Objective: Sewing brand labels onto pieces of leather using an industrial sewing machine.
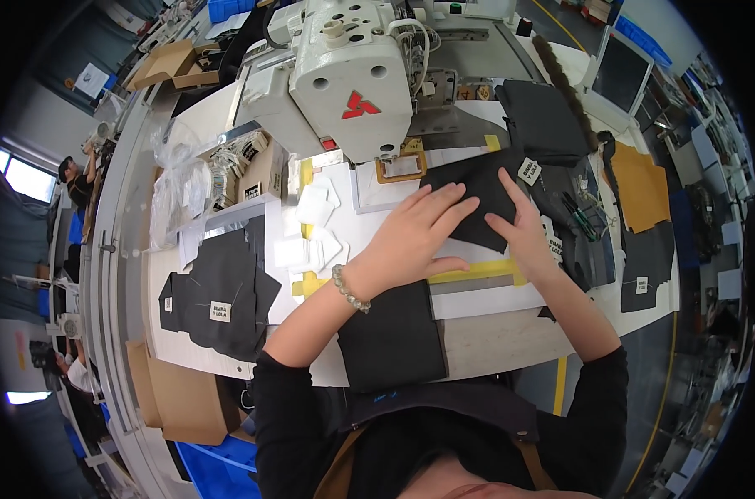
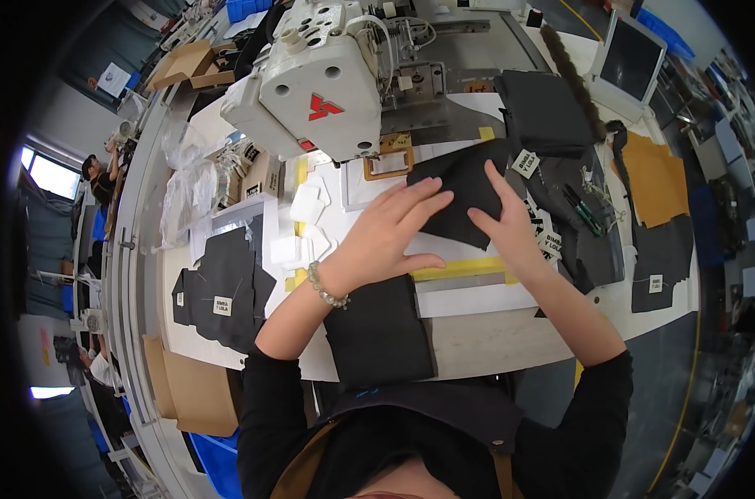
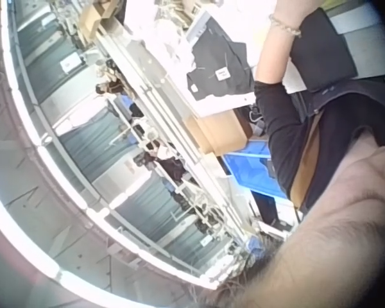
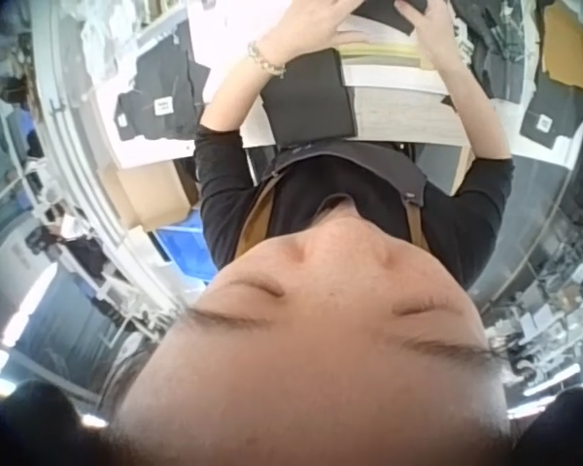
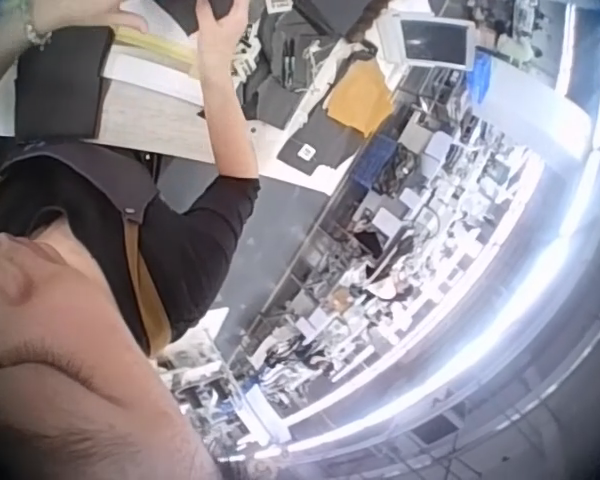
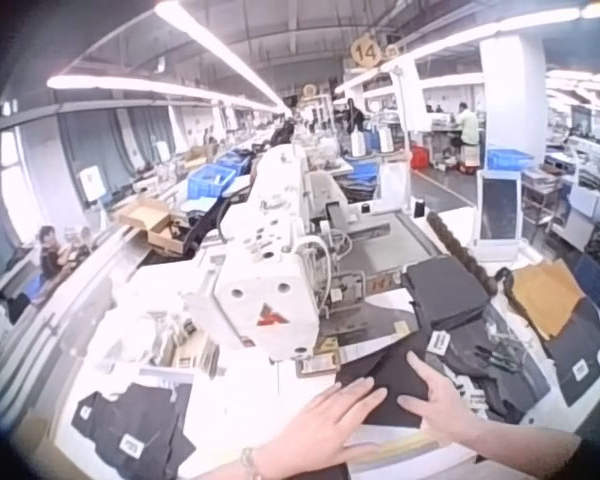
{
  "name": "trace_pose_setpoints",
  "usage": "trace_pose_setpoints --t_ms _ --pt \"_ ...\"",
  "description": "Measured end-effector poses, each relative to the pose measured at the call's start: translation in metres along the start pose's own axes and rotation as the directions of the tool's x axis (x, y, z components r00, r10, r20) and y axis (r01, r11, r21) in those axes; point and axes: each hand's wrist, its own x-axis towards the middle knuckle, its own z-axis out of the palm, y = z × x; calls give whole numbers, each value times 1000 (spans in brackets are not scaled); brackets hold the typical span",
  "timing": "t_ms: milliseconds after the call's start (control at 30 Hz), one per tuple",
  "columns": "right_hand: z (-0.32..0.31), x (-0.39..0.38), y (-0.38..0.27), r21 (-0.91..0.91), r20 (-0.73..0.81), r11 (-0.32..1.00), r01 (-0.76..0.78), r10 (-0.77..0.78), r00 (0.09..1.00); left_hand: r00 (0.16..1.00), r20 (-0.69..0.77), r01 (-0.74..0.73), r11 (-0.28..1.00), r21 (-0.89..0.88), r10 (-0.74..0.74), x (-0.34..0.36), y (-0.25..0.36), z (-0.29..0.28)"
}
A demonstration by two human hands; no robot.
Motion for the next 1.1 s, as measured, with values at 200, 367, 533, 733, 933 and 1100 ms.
trace_pose_setpoints --t_ms 200,367,533,733,933,1100 --pt "-6 16 -11 267 13 902 -338 348 938 993 78 -107 956 274 89 -14 -45 51" --pt "-20 21 15 213 36 953 -215 212 977 966 17 -248 901 357 259 -12 -58 52" --pt "-20 29 4 -108 69 976 -189 197 978 951 23 -291 871 397 307 -16 -65 48" --pt "-13 54 8 -375 91 923 -88 131 987 969 85 -246 852 461 234 -25 -75 40" --pt "14 65 10 -157 201 987 -31 62 978 997 63 -73 837 542 46 -43 -85 25" --pt "20 62 20 -457 421 832 314 -108 901 989 93 39 809 586 -116 -54 -92 19"
